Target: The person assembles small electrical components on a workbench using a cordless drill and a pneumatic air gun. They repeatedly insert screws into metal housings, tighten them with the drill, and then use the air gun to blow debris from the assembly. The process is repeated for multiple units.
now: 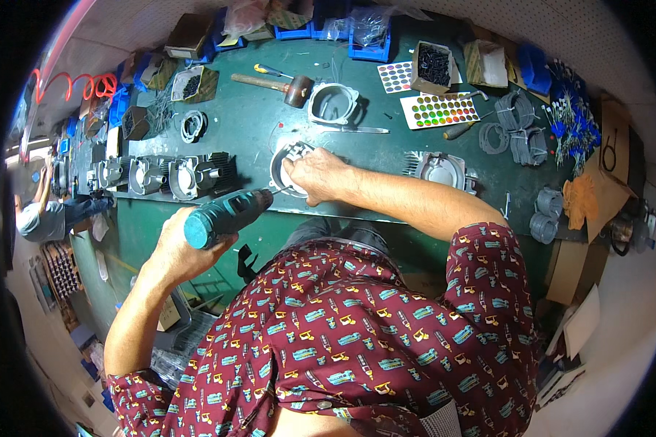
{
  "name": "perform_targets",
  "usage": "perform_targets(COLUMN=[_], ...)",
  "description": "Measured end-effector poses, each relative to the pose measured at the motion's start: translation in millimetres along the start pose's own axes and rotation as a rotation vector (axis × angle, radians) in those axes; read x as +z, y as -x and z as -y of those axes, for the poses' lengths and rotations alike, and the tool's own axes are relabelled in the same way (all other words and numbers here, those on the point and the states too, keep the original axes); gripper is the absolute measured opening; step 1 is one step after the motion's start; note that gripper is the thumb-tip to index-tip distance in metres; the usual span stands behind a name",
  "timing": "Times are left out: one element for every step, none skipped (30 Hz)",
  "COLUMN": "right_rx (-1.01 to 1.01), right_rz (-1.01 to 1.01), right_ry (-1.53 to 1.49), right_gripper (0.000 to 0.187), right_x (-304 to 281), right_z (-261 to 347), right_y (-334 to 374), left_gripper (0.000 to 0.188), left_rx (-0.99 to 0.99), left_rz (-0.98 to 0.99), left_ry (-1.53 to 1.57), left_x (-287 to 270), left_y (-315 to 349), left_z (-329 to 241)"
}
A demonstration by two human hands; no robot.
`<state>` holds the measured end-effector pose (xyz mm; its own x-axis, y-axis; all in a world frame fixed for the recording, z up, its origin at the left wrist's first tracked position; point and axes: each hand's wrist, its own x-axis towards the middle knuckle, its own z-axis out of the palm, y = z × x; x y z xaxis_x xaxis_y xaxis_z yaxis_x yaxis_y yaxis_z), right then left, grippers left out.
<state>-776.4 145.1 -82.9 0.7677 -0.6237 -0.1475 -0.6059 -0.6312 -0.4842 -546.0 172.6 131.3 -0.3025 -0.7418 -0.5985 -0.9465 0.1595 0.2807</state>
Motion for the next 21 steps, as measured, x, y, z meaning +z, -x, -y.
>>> perform_targets(right_rx=[-0.004, -0.008, -0.012, -0.004, 0.004, 0.012, 0.021, 0.027, 0.032, 0.039, 0.045, 0.063, 0.076, 0.09, 0.102, 0.112, 0.123, 0.166, 0.194, 0.248, 0.3], right_rz=[-0.005, -0.01, -0.014, 0.006, 0.027, 0.047, 0.065, 0.055, 0.046, 0.033, 0.02, 0.044, 0.067, 0.091, 0.074, 0.056, 0.038, -0.042, -0.198, -0.28, -0.362], right_ry=[0.011, 0.023, 0.034, 0.04, 0.046, 0.052, 0.062, 0.044, 0.026, 0.018, 0.009, 0.017, 0.025, 0.032, -0.038, -0.106, -0.174, -0.306, -0.39, -0.638, -0.885], right_gripper=[0.074, 0.073, 0.073, 0.076, 0.078, 0.081, 0.083, 0.086, 0.089, 0.09, 0.09, 0.091, 0.091, 0.091, 0.09, 0.089, 0.088, 0.082, 0.063, 0.054, 0.045], right_x=[1, 2, 3, 2, 0, -1, -4, 0, 5, 4, 3, 2, 0, -3, -5, -9, -11, -8, -7, -1, 6], right_z=[1, 1, 2, 3, 3, 4, 4, 4, 4, 4, 5, 5, 7, 9, 8, 6, 3, -5, -10, -22, -34], right_y=[0, 0, 1, 1, 1, 0, 0, 1, 2, 2, 2, 2, 1, 0, 1, 4, 6, 5, 8, 9, 11], left_gripper=[0.033, 0.033, 0.034, 0.034, 0.034, 0.034, 0.034, 0.034, 0.035, 0.036, 0.035, 0.034, 0.034, 0.038, 0.039, 0.04, 0.041, 0.039, 0.038, 0.037, 0.036], left_rx=[0.001, -0.004, -0.008, -0.011, 0.003, 0.018, 0.034, 0.042, 0.051, 0.064, 0.062, 0.061, 0.056, 0.09, 0.115, 0.14, 0.167, 0.17, 0.122, 0.072, 0.022], left_rz=[-0.012, 0.002, 0.016, 0.028, 0.017, 0.005, -0.011, -0.022, -0.033, -0.038, -0.049, -0.06, -0.072, -0.142, -0.187, -0.233, -0.279, -0.289, -0.277, -0.261, -0.244], left_ry=[0.011, -0.041, -0.092, -0.144, -0.134, -0.124, -0.116, -0.039, 0.038, 0.115, 0.134, 0.153, 0.172, 0.25, 0.326, 0.403, 0.48, 0.522, 0.607, 0.69, 0.773], left_x=[3, 4, 5, 5, 6, 7, 7, 7, 8, 8, 6, 1, -2, 1, 4, 7, 9, 9, 15, 24, 30], left_y=[1, 2, 2, 2, 2, 3, 4, 6, 9, 11, 14, 17, 21, 24, 26, 28, 30, 32, 35, 38, 40], left_z=[1, 2, 2, 2, 3, 4, 4, 5, 6, 8, 7, 5, 4, 6, 8, 10, 12, 14, 21, 32, 39])
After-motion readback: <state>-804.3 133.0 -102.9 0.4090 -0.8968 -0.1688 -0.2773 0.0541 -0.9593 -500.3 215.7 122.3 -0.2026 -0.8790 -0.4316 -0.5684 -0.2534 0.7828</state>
